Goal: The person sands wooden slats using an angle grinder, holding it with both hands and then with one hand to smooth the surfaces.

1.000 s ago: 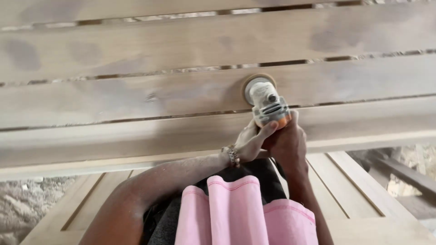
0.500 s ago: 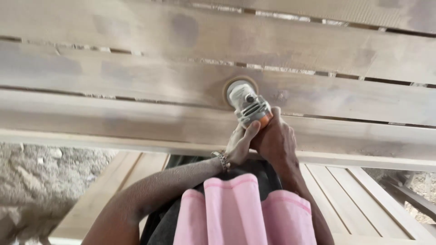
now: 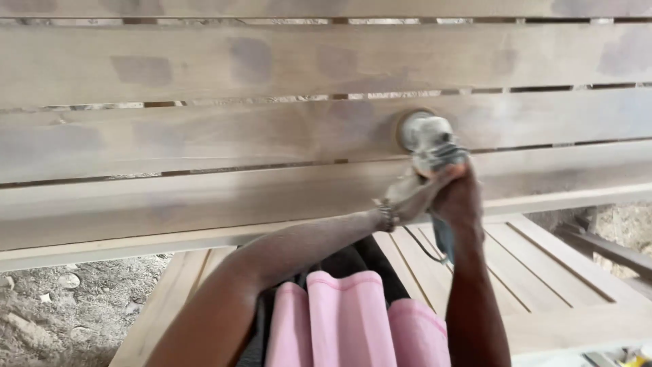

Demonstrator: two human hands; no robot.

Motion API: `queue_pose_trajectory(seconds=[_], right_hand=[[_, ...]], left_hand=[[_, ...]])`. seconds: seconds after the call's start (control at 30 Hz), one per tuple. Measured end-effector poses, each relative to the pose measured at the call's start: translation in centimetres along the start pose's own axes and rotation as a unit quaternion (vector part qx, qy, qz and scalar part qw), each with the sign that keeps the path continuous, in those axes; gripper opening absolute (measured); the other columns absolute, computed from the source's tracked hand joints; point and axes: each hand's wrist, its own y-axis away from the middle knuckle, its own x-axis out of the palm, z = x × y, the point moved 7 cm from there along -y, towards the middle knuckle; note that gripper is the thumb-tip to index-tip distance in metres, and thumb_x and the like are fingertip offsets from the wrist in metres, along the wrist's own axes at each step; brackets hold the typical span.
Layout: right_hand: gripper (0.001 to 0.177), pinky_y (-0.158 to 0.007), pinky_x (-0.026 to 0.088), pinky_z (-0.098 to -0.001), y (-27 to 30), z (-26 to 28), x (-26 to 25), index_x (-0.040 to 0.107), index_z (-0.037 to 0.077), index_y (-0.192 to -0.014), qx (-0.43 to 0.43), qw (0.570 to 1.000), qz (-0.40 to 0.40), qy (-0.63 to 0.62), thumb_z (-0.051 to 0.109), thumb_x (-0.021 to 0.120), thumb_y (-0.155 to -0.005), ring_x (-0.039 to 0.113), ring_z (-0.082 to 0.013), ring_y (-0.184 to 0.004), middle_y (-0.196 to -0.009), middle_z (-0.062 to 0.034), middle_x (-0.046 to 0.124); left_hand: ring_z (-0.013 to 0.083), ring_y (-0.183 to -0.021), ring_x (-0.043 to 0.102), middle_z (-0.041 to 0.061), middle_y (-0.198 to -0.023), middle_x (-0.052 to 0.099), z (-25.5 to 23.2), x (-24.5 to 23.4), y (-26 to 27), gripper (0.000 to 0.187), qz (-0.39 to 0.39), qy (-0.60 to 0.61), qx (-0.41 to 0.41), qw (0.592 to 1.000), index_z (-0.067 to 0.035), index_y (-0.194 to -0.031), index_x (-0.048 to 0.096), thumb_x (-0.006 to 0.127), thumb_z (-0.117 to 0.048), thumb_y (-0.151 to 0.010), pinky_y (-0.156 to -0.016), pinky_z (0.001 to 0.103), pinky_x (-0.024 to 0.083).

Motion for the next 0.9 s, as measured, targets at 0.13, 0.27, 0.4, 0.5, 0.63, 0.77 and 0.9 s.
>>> queue_pose_trajectory(seconds=[0.13,0.27,0.4,0.5,0.63,0.77,0.9], right_hand=[[0.069,-0.075,0.06,-0.0429,0.8,-2.4,-1.9,0.053,0.009,-0.129,0.059,0.998,-0.005,-0.027,0.027,0.089,-0.072,0.075,-0.03,-0.093,-0.104,-0.015,0.075],[0.059,-0.074,0.059,-0.0484,-0.9,-0.6,-1.4,0.055,0.011,-0.123,0.122,0.992,0.004,0.019,0.031,0.087,-0.077,0.075,-0.0374,-0.092,-0.099,-0.0172,0.076],[0.059,-0.075,0.057,-0.0543,1.2,2.0,1.3,0.054,0.01,-0.118,0.131,0.987,0.064,0.072,0.032,0.087,-0.075,0.072,-0.0451,-0.093,-0.092,-0.0211,0.075],[0.06,-0.077,0.055,-0.0571,-0.1,2.8,-0.8,0.052,0.009,-0.119,0.122,0.985,0.059,0.104,0.03,0.087,-0.075,0.07,-0.049,-0.092,-0.089,-0.024,0.074],[0.064,-0.075,0.056,-0.0569,-0.3,0.9,-3.1,0.051,0.01,-0.117,0.153,0.982,0.052,0.096,0.028,0.089,-0.069,0.072,-0.0474,-0.092,-0.091,-0.0232,0.075],[0.063,-0.076,0.058,-0.0551,0.2,-3.4,-4.4,0.051,0.011,-0.121,0.184,0.979,0.021,0.08,0.028,0.087,-0.073,0.074,-0.0449,-0.093,-0.097,-0.0209,0.076],[0.054,-0.075,0.063,-0.0476,0.0,-4.9,-2.1,0.053,0.014,-0.129,0.119,0.992,-0.018,-0.038,0.029,0.08,-0.085,0.078,-0.0361,-0.094,-0.106,-0.0139,0.078]], left_hand=[[0.028,-0.109,0.075,0.019,-0.12,0.075,-3.9,-0.8,2.2,0.123,0.005,0.103,0.07,0.992,-0.005,-0.145,0.059,0.032,-0.1,-0.072,-0.093,0.037,0.059],[0.0283,-0.113,0.073,0.019,-0.125,0.071,-1.8,-1.4,0.7,0.103,0.02,0.071,-0.014,0.997,-0.005,-0.146,0.049,0.041,-0.085,-0.081,-0.096,0.037,0.057],[0.0313,-0.12,0.068,0.02,-0.131,0.069,-0.1,-3.2,4.3,0.097,-0.071,0.211,0.084,0.971,-0.002,-0.143,0.056,0.054,-0.08,-0.085,-0.101,0.042,0.056],[0.0279,-0.132,0.063,0.016,-0.138,0.064,-1.4,-3.5,4.8,0.101,-0.045,0.239,0.108,0.964,-0.004,-0.148,0.046,0.047,-0.086,-0.088,-0.109,0.039,0.054],[0.0286,-0.122,0.067,0.018,-0.131,0.069,-0.5,-0.3,1.3,0.098,-0.086,0.123,0.049,0.987,-0.007,-0.148,0.054,0.043,-0.083,-0.087,-0.104,0.04,0.051],[0.0286,-0.113,0.072,0.021,-0.126,0.068,-3.0,1.9,0.1,0.109,0.012,0.114,0.006,0.993,-0.001,-0.147,0.044,0.039,-0.087,-0.079,-0.096,0.039,0.059],[0.0274,-0.109,0.074,0.02,-0.124,0.069,-2.6,1.9,-0.1,0.115,0.081,0.021,-0.053,0.995,0.0,-0.146,0.044,0.036,-0.092,-0.077,-0.093,0.038,0.06]])
